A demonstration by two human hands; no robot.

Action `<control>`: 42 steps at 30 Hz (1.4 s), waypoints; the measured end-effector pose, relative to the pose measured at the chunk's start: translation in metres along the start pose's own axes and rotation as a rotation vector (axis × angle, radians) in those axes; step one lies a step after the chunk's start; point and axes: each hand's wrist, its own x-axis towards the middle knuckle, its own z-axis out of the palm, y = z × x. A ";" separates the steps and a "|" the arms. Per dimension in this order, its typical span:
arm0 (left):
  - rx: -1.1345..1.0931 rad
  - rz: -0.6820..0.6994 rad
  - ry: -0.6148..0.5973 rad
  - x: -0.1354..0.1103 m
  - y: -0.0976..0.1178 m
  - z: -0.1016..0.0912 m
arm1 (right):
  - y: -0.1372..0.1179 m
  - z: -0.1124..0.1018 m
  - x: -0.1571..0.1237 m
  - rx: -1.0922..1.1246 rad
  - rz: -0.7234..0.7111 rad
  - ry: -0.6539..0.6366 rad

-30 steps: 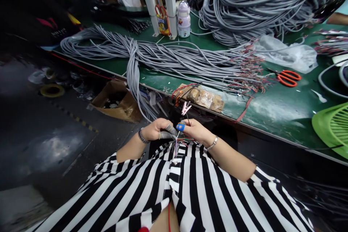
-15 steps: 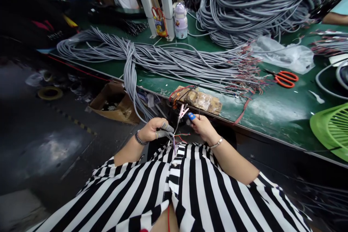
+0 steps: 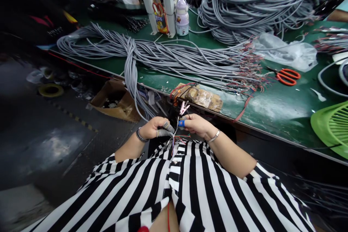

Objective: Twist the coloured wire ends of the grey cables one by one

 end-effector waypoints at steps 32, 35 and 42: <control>-0.174 -0.145 0.010 -0.010 -0.004 0.003 | 0.018 0.028 -0.009 0.029 -0.426 0.134; -0.095 -0.088 -0.056 -0.007 -0.004 0.003 | 0.017 0.030 -0.005 0.067 -0.401 0.223; -0.065 -0.020 0.018 -0.006 -0.002 0.003 | 0.018 0.020 -0.003 0.028 -0.493 0.488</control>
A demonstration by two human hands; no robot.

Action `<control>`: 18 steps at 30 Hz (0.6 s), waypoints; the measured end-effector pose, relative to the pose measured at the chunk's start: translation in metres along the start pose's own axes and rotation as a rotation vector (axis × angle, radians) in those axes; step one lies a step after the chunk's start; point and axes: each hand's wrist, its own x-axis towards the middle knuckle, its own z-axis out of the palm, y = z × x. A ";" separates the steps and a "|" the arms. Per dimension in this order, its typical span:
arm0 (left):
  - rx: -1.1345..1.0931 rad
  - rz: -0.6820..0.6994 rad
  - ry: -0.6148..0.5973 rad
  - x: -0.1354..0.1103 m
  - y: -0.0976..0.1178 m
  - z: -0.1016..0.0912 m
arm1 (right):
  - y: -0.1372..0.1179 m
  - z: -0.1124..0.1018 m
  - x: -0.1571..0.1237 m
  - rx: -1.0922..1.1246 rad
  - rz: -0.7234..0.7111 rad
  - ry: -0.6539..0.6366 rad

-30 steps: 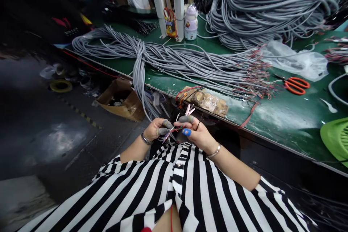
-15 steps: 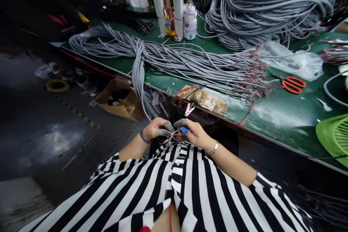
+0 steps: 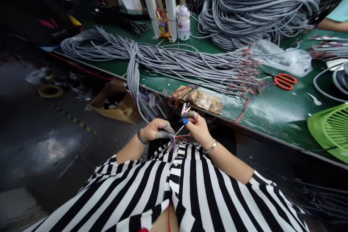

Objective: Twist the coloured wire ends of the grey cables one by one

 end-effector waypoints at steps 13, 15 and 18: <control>-0.087 -0.024 0.379 0.023 0.000 -0.010 | 0.004 -0.016 0.029 0.119 0.315 -0.226; -0.118 -0.046 0.380 0.029 -0.006 -0.010 | 0.004 -0.010 0.032 0.144 0.308 -0.210; -0.152 -0.089 0.384 0.037 -0.016 -0.011 | 0.009 -0.004 0.035 0.116 0.207 -0.063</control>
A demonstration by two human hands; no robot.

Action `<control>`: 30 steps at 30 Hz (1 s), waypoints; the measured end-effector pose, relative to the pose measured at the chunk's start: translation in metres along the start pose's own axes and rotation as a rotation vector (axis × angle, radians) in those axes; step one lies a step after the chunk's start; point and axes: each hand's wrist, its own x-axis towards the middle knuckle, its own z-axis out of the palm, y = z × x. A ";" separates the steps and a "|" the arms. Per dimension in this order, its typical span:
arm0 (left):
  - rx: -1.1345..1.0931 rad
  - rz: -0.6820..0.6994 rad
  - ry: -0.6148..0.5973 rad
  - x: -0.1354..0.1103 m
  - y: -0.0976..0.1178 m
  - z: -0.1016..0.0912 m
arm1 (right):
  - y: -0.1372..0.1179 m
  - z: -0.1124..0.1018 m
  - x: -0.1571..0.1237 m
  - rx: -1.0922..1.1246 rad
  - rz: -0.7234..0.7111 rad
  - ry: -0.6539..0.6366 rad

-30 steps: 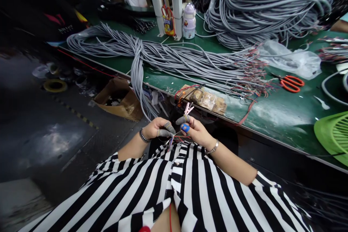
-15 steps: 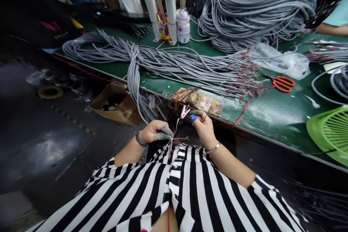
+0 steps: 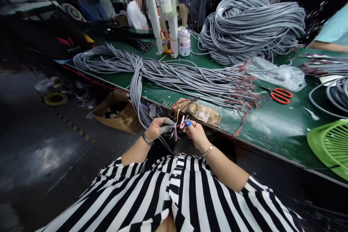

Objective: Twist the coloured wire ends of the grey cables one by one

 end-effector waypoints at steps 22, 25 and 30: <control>0.014 -0.055 -0.135 0.012 -0.022 0.005 | 0.007 0.011 0.016 0.322 0.060 0.052; 0.008 -0.054 -0.138 0.012 -0.023 0.006 | 0.009 0.011 0.016 0.339 0.060 0.030; 0.013 -0.063 -0.161 0.006 -0.020 0.003 | 0.012 0.008 0.013 0.356 0.139 0.057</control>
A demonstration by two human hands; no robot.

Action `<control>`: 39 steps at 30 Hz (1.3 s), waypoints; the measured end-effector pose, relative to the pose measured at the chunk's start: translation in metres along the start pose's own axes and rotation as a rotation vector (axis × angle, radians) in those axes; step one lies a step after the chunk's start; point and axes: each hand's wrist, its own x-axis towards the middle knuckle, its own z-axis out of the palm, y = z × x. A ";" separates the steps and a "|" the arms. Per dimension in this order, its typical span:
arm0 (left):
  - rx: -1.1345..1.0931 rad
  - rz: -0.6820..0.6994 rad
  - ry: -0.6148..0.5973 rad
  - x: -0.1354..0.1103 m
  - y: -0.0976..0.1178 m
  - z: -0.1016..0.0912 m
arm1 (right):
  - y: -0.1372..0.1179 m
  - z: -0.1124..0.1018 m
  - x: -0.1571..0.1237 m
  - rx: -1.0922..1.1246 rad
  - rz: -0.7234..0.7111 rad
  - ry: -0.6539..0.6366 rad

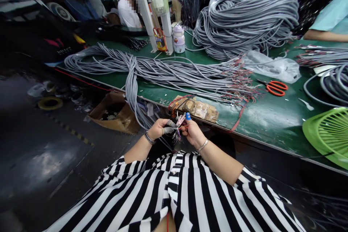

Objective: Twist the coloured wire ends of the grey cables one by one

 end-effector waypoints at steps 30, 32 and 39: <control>0.127 0.133 0.189 -0.077 0.010 0.009 | 0.012 -0.026 -0.022 -0.129 0.134 -0.167; 0.143 0.150 0.203 -0.077 0.010 0.010 | 0.010 -0.026 -0.023 -0.136 0.135 -0.178; 0.176 0.151 0.243 -0.067 0.010 0.014 | -0.013 -0.013 -0.016 -0.157 0.101 -0.131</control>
